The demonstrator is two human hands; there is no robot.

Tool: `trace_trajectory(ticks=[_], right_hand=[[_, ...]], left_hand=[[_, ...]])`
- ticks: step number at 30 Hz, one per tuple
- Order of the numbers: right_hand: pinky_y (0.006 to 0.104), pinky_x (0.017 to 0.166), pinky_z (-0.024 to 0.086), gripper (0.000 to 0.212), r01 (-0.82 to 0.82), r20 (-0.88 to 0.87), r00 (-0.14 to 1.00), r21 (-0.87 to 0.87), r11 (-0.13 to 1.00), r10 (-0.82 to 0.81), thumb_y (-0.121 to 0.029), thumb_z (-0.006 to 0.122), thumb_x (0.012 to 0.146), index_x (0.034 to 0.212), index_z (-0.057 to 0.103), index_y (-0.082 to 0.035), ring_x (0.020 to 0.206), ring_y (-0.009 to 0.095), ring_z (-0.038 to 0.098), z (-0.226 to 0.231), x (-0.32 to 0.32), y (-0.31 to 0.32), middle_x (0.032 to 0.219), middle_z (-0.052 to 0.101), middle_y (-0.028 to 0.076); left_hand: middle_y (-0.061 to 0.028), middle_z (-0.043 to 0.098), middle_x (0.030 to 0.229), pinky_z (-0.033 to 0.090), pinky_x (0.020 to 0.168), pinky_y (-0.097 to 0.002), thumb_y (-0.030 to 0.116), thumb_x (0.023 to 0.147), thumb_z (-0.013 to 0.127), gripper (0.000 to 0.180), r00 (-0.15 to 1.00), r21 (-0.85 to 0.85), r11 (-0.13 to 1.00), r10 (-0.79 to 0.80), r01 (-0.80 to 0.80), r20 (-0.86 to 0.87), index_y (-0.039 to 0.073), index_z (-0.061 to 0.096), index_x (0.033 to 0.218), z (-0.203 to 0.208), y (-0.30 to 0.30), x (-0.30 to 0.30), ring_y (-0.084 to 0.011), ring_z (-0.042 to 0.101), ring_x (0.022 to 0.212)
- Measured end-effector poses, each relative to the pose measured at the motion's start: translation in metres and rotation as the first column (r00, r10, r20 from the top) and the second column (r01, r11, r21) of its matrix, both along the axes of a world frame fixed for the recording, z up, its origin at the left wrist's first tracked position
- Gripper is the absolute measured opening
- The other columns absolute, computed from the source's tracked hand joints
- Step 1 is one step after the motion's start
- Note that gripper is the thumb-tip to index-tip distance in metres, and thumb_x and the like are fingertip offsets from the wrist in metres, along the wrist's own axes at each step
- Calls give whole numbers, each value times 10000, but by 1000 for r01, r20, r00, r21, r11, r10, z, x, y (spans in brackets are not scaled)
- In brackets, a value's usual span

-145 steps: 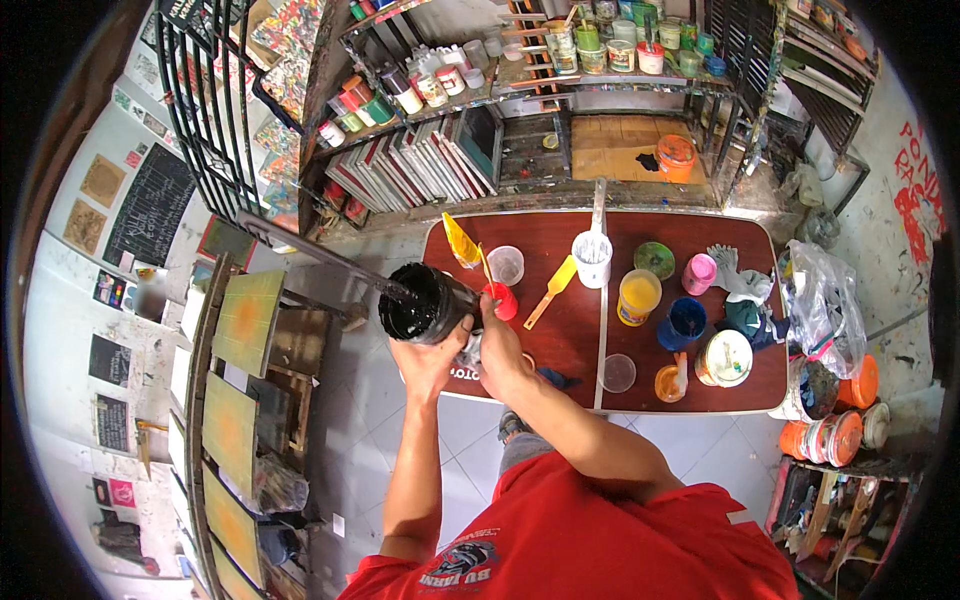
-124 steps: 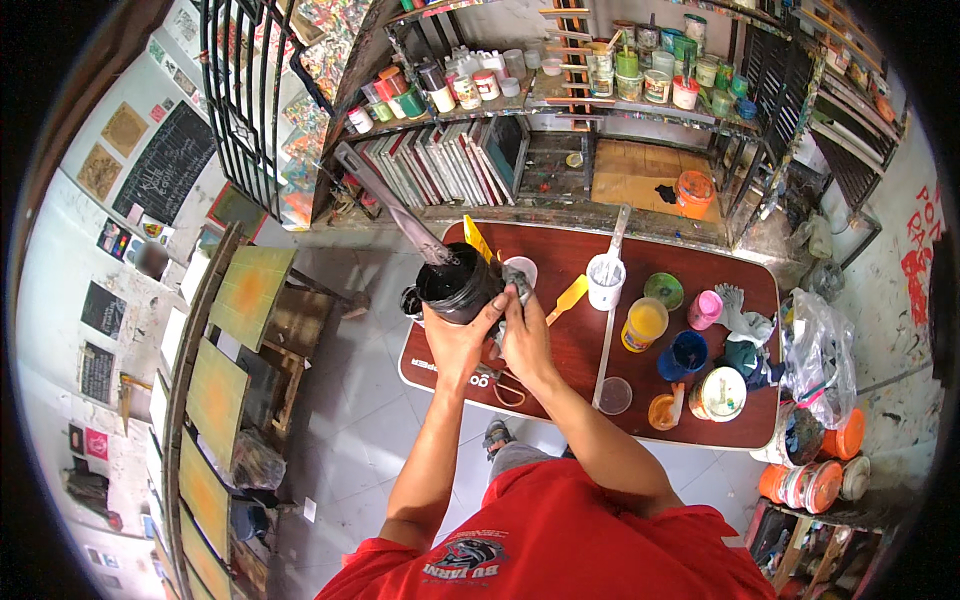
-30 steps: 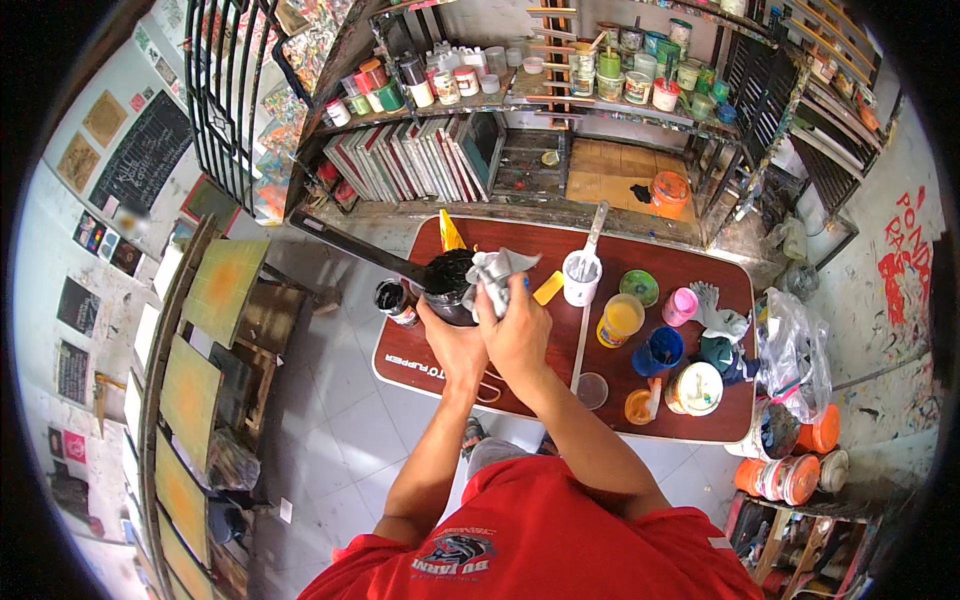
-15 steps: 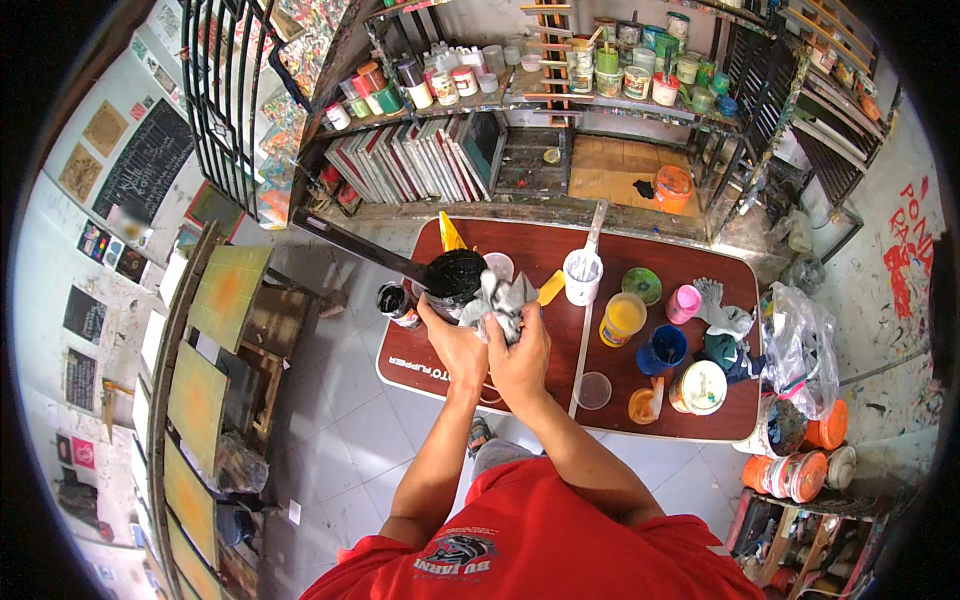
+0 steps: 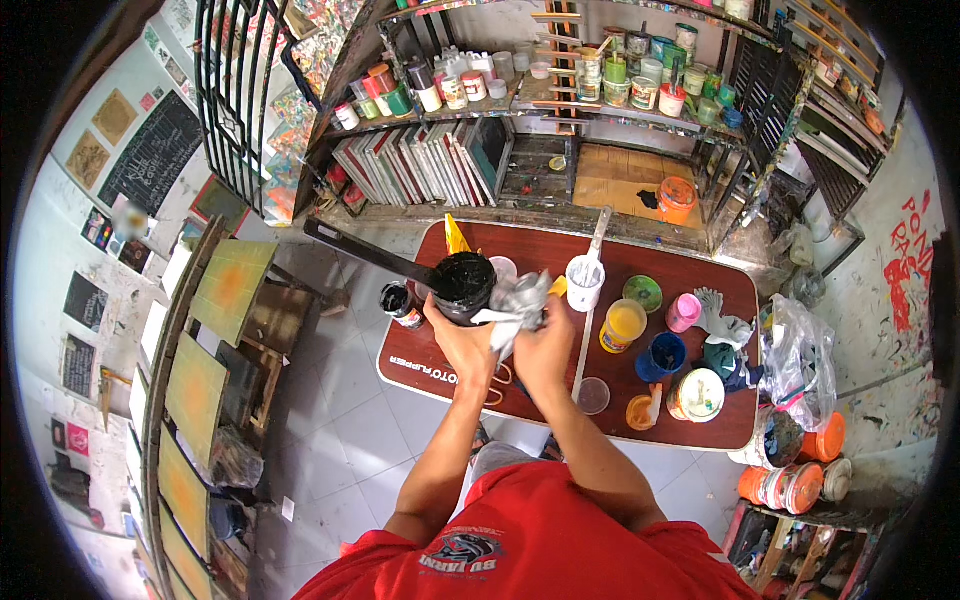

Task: The person picks up a garment from a large plastic bag, sets it on a table with several containers of ink, and then uses a cloth to wipe down a black container and a tool.

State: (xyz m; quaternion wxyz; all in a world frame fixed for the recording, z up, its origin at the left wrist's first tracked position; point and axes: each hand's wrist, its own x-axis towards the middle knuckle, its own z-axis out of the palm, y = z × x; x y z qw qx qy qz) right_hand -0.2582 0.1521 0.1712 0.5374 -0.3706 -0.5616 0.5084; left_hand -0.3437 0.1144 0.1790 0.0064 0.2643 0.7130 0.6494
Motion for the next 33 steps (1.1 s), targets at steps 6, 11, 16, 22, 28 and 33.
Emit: trace_trajectory(ticks=[6,11,16,22,28,33], right_hand=[[446,880,488,327,22,156,985,326,945,-77,6,592,817,1144,580,30,1049,392,627,3,15,-1,1096,648,231],[464,823,482,284,-88,29,996,-30,996,89,-11,634,718,995,581,23,975,447,597,10,7,9,903,626,214],[483,838,479,272,-124,131,988,330,936,85,29,586,718,987,549,42,983,472,578,22,17,-26,1044,591,244],[451,806,536,243,-36,236,967,490,871,-92,33,612,753,995,592,31,959,437,636,20,14,-19,1056,622,215],[449,712,559,348,-184,343,929,755,629,-140,-101,699,739,1074,619,-47,892,381,642,14,4,-43,1061,580,183],[443,669,551,302,-192,361,925,712,675,-117,-108,708,728,1014,631,-51,869,360,641,22,-5,-47,1016,579,167]], left_hand=[[-153,599,1194,452,989,-368,243,627,912,894,997,-48,998,-50,47,-51,-26,414,1319,8,-11,9,-244,594,1088],[-151,599,1212,454,990,-362,196,644,908,888,987,-41,989,-144,141,-74,-23,390,1332,11,-20,11,-237,595,1106],[-136,615,1200,470,963,-338,185,664,894,842,990,44,990,-134,136,-51,-16,400,1315,-3,-23,-4,-209,617,1059],[-145,602,1215,457,975,-335,171,697,877,862,988,52,991,-116,122,-101,-26,363,1361,-4,-23,1,-223,608,1088],[-147,552,1258,506,937,-397,114,853,721,753,935,255,906,-355,337,24,100,274,1459,-41,-32,-10,-261,605,1084],[-166,548,1217,544,878,-416,130,889,657,652,870,570,790,-426,224,249,76,307,1437,-33,-21,-4,-288,613,1037]])
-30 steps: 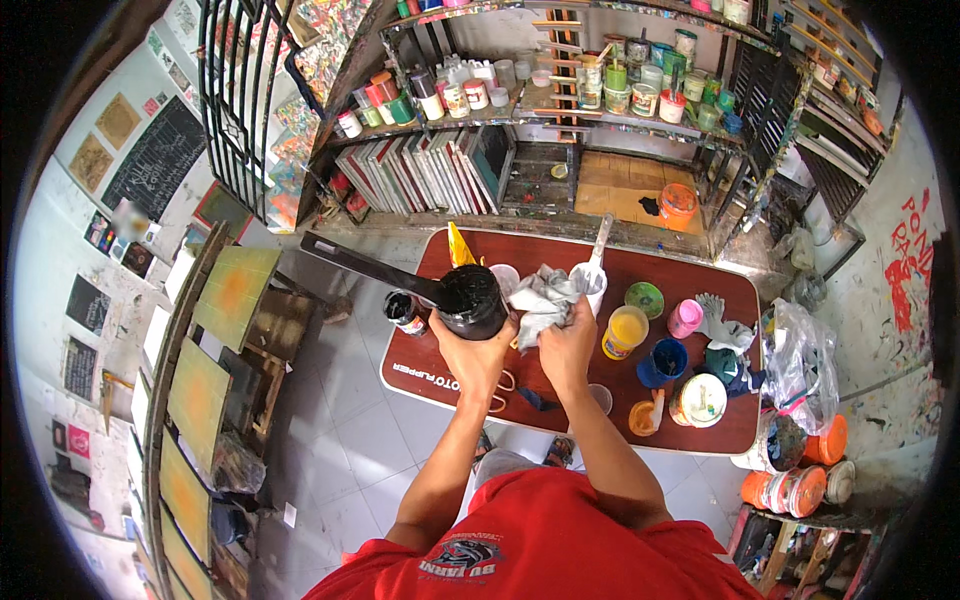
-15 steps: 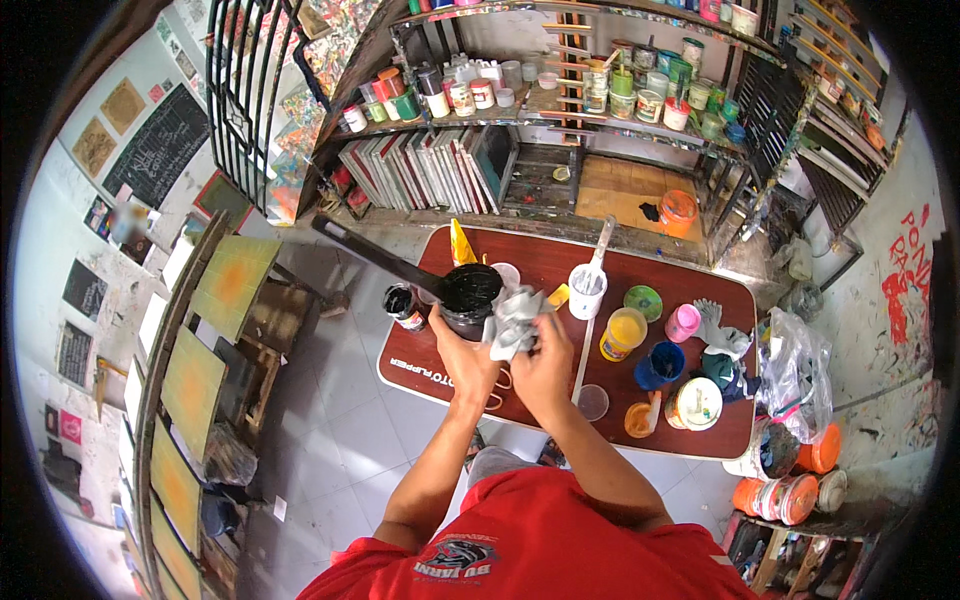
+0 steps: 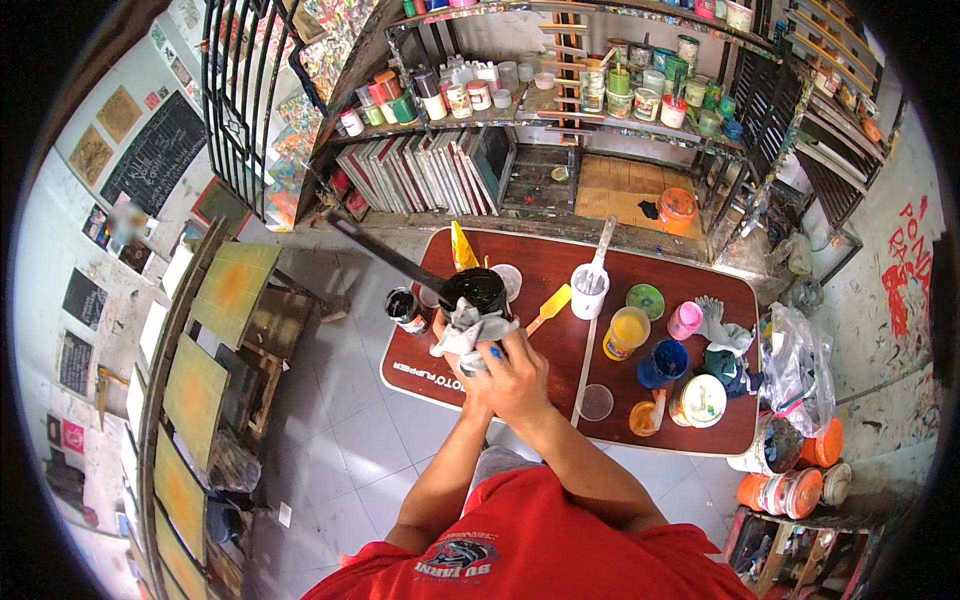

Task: The person picks up a garment from a large plastic bag, sets it on a table with several containers of ink, and then uses a cloth to wipe down a black container and a tool.

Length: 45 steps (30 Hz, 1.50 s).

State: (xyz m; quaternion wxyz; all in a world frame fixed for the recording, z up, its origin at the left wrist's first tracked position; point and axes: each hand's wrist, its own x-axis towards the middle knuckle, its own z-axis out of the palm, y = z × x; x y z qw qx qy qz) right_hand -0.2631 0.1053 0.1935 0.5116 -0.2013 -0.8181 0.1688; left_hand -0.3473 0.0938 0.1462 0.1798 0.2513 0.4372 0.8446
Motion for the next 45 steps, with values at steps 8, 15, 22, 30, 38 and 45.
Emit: trace_trajectory(ticks=[8,15,22,30,38,45], right_hand=[[428,730,563,293,-6,23,1000,60,998,5,-144,680,755,1018,638,-21,933,365,650,-2,9,5,1064,605,169],[434,791,549,276,-43,-64,997,15,999,44,-113,704,682,934,634,-27,897,330,646,14,6,7,1022,609,134],[407,903,557,308,-698,-767,531,-637,327,-360,-187,566,994,1237,570,1,1080,250,653,-2,68,98,1236,638,138],[387,872,589,303,-972,-935,229,-236,-10,-272,-220,464,1041,1270,550,-41,1081,221,652,-27,89,96,1217,646,84],[399,986,513,357,-690,-693,683,-716,109,-232,-126,530,982,1324,516,-25,1167,267,614,-32,104,81,1273,615,145],[395,1009,498,495,-803,-763,543,-594,49,-351,8,617,903,1375,478,-49,1197,235,588,-36,183,52,1302,600,96]], left_hand=[[-110,554,1259,491,985,-383,258,957,578,538,998,-11,1000,18,-19,-68,88,359,1418,-29,4,-15,-246,585,1105],[-115,521,1308,462,984,-344,171,808,750,776,972,-94,992,65,-88,-227,-2,314,1426,-12,2,-1,-256,564,1139],[-184,605,1158,469,958,-378,279,606,922,953,871,-397,822,219,-408,-440,-45,395,1331,38,-7,-3,-265,608,1049],[-179,598,1153,471,942,-373,267,614,916,930,845,-397,808,213,-435,-491,-43,392,1317,37,3,-16,-260,602,1034],[-172,590,1179,462,965,-374,253,610,923,935,822,-414,781,213,-468,-528,-23,393,1330,43,-6,-25,-256,598,1053],[-111,576,1141,467,919,-335,199,623,929,835,843,-342,840,224,-422,-489,-9,444,1271,28,-9,-35,-202,565,996]])
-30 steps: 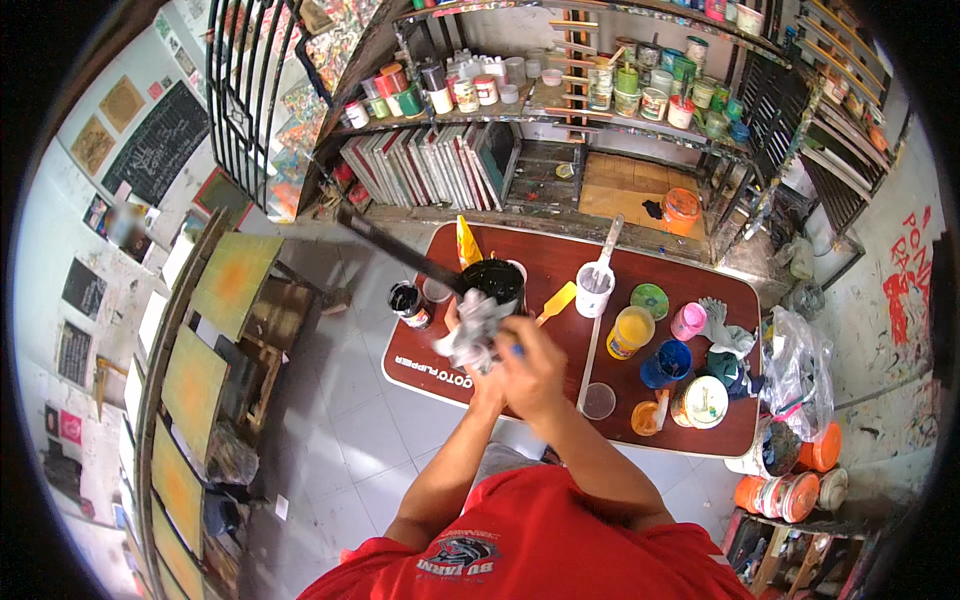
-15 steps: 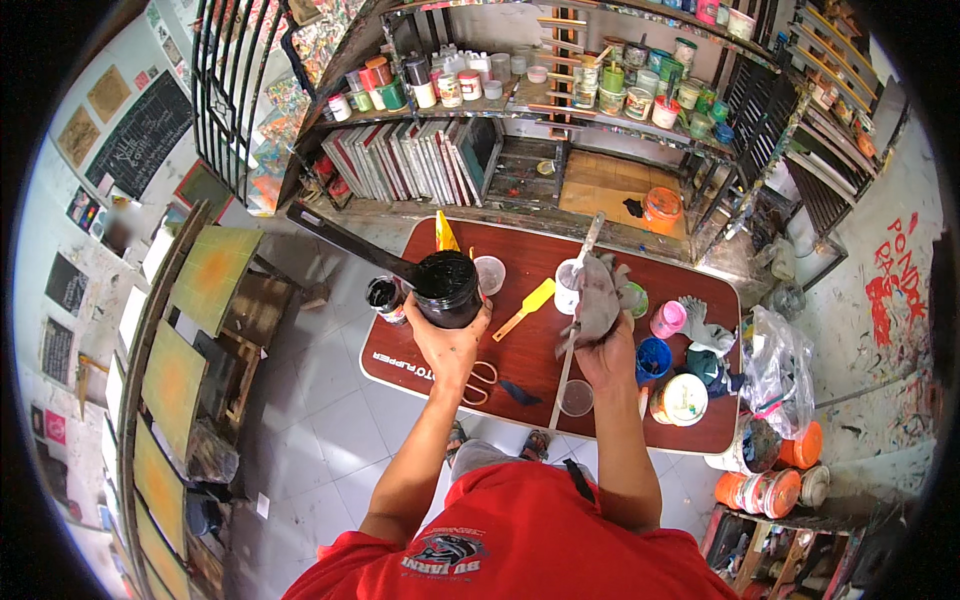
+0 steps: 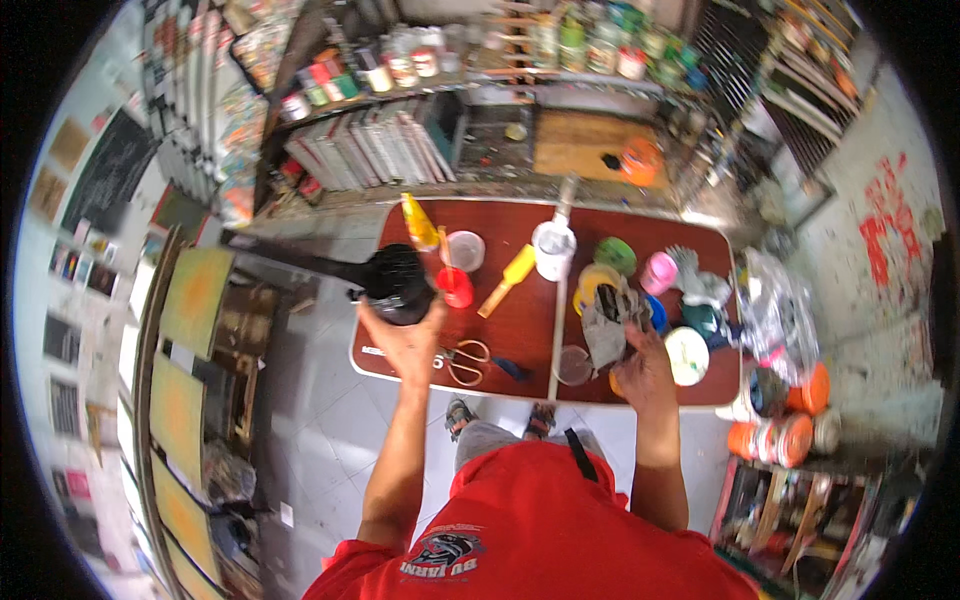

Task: The person picks up a garment from a large plastic bag, sets it on a table with several containers of ink, and then uses a cloth to wipe down a black container and a tool.

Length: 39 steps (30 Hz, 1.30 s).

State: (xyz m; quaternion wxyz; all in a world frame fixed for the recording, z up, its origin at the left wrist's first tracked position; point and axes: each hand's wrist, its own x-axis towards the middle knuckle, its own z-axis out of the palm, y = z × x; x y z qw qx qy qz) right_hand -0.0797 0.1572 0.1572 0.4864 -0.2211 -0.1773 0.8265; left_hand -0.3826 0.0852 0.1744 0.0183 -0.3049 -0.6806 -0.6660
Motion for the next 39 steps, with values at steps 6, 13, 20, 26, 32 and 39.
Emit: trace_trajectory(ticks=[6,13,20,26,32,39], right_hand=[[341,970,512,391,403,445,809,55,914,-384,37,617,927,1305,522,14,1105,205,642,-18,102,-27,1221,655,108],[307,832,525,305,464,349,828,13,886,-439,-187,606,991,1233,570,-3,937,174,661,-41,178,-72,1125,682,103],[276,695,517,302,409,414,818,67,910,-398,-157,572,969,1236,579,-16,875,158,652,-36,116,-65,1073,677,85],[313,703,544,488,-115,211,974,180,977,76,-351,445,1028,1417,417,-58,923,186,629,-9,37,-48,1181,628,106],[385,522,449,434,-298,-160,950,-203,933,268,-436,422,990,1122,557,-44,832,344,617,12,-23,-53,1037,626,159],[476,652,564,328,-444,-172,895,-236,865,412,-309,532,945,1153,601,-64,916,353,678,22,-39,-73,1186,649,163]], left_hand=[[-153,631,1144,500,920,-339,26,696,888,614,996,46,998,-39,43,-79,-30,522,1186,-18,-10,-9,-196,613,979],[-183,617,1184,504,921,-352,139,692,919,737,976,-147,982,85,-116,-200,-63,487,1254,-25,-29,-9,-213,604,1021],[-173,622,1136,540,886,-384,-58,700,835,660,984,-91,993,-87,73,-157,-27,463,1244,-30,-10,18,-236,625,985],[-148,526,1219,433,989,-363,165,621,917,922,994,-56,992,-110,109,-21,-38,383,1344,-8,-3,24,-233,544,1093],[-155,534,1216,432,988,-365,194,620,920,937,985,-70,989,-141,134,-105,-47,368,1338,20,-16,25,-239,547,1091],[-167,557,1204,449,983,-375,247,611,922,964,992,-101,989,-114,107,-61,-39,365,1344,29,-51,12,-253,575,1100]])
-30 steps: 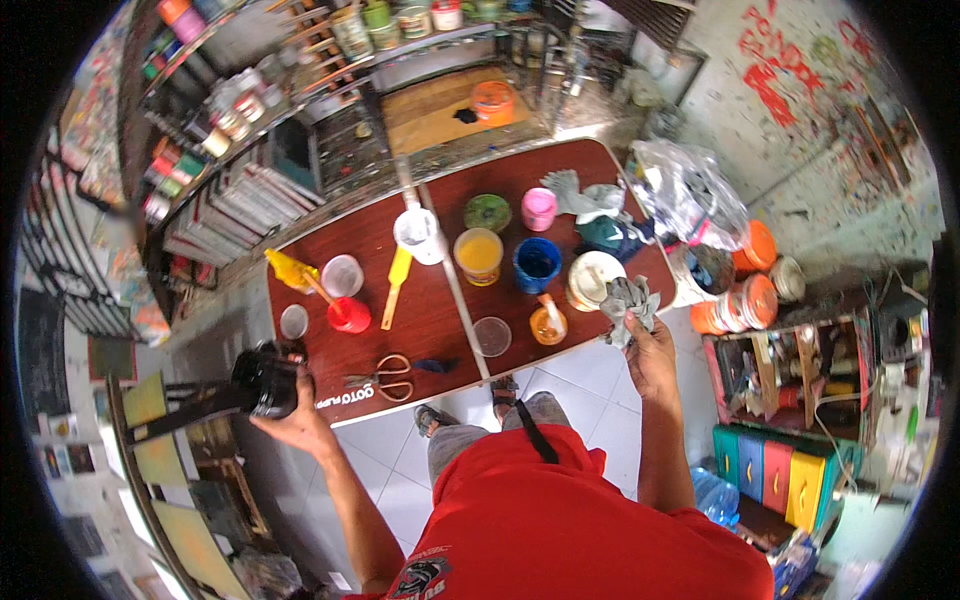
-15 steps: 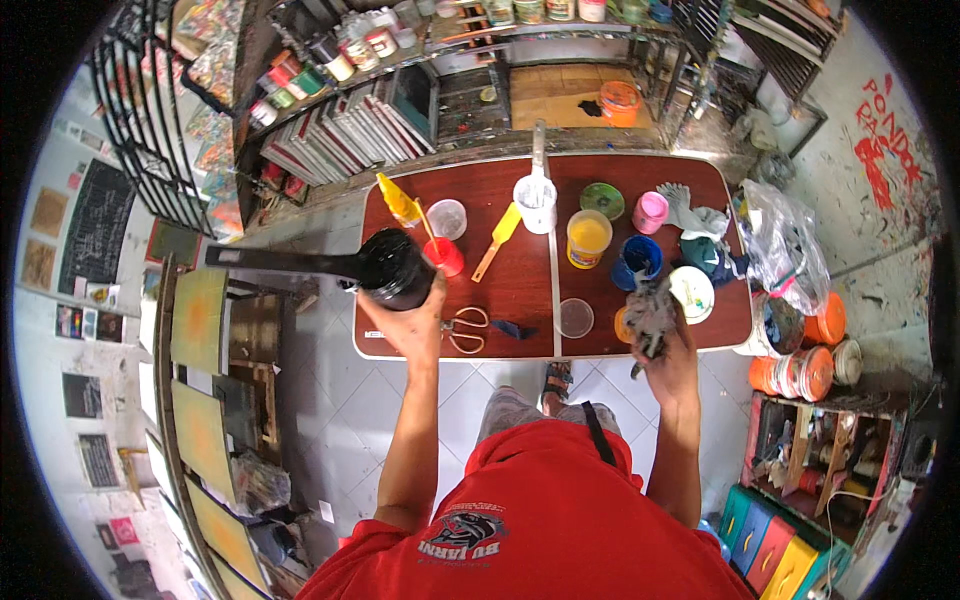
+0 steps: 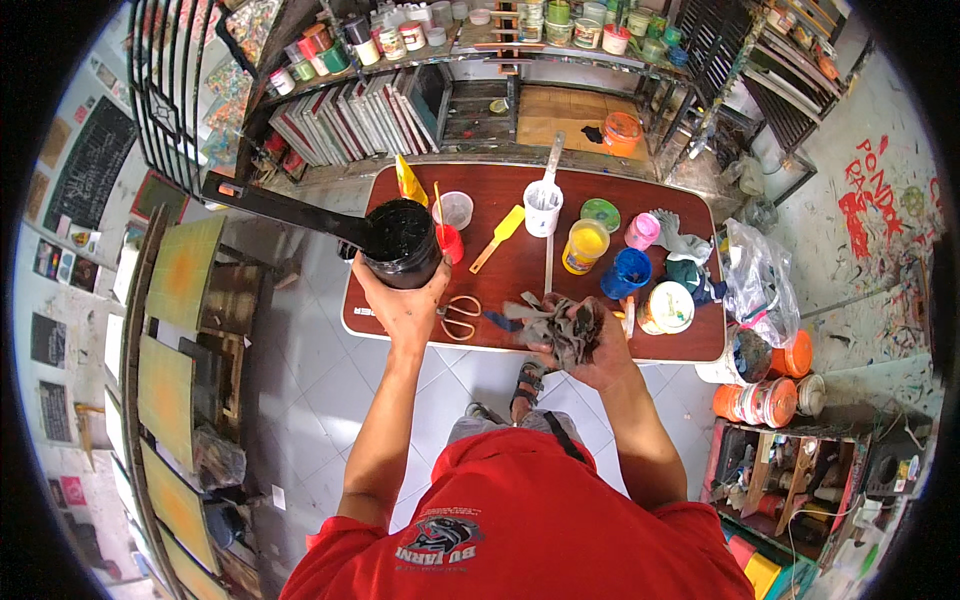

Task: The person picks up a garment from a large plastic bag, sets it on a table with several containers of ink, and then uses a cloth to wipe down a black container and a tool.

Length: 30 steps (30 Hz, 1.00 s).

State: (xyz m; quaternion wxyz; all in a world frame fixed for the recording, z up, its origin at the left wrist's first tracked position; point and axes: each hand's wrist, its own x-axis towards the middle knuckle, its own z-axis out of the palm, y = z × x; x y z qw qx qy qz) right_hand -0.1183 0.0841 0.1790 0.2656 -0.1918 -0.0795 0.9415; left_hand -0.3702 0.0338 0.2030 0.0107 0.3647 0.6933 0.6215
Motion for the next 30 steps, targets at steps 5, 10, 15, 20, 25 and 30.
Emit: trace_trajectory(ticks=[5,10,15,20,25,30], right_hand=[[331,854,518,461,-313,392,910,435,844,135,-148,561,920,1361,468,-50,1046,183,605,0,2,-5,1215,592,87],[273,775,538,570,-397,549,835,635,663,-25,87,578,820,1376,461,44,977,145,630,5,7,-6,1159,615,96],[270,740,514,333,-515,671,731,662,544,-125,9,599,830,1159,638,40,851,126,626,32,1,-15,1003,679,70],[374,824,492,290,-663,673,676,733,149,-302,27,514,800,1047,666,9,912,272,618,19,5,-27,975,639,159],[469,821,484,196,-698,520,697,651,-298,-494,-9,519,802,930,667,4,924,380,590,59,-5,-57,991,581,190],[471,741,496,204,-753,567,657,471,-459,-497,-205,602,911,891,663,-12,838,346,613,89,-13,-74,912,612,148]], left_hand=[[-160,566,1190,463,960,-376,245,612,916,945,998,14,1000,8,-9,59,-30,372,1336,0,-20,-4,-246,585,1073],[-130,571,1139,488,898,-334,213,642,925,889,1000,21,1000,10,-10,-16,-21,368,1294,-4,-39,-7,-202,584,985],[-169,574,1188,467,960,-368,244,609,923,976,998,45,998,-37,34,56,-37,356,1353,-1,-50,-4,-250,590,1074],[-171,571,1196,466,963,-369,242,613,923,980,994,64,995,-86,81,69,-41,351,1357,-3,-56,-8,-253,589,1082],[-177,566,1201,466,965,-372,250,610,927,979,994,82,991,-109,107,23,-47,353,1345,3,-63,-7,-258,588,1082],[-191,569,1194,474,951,-380,253,596,926,965,994,69,992,-109,107,19,-26,365,1330,1,-68,-6,-271,597,1074]])
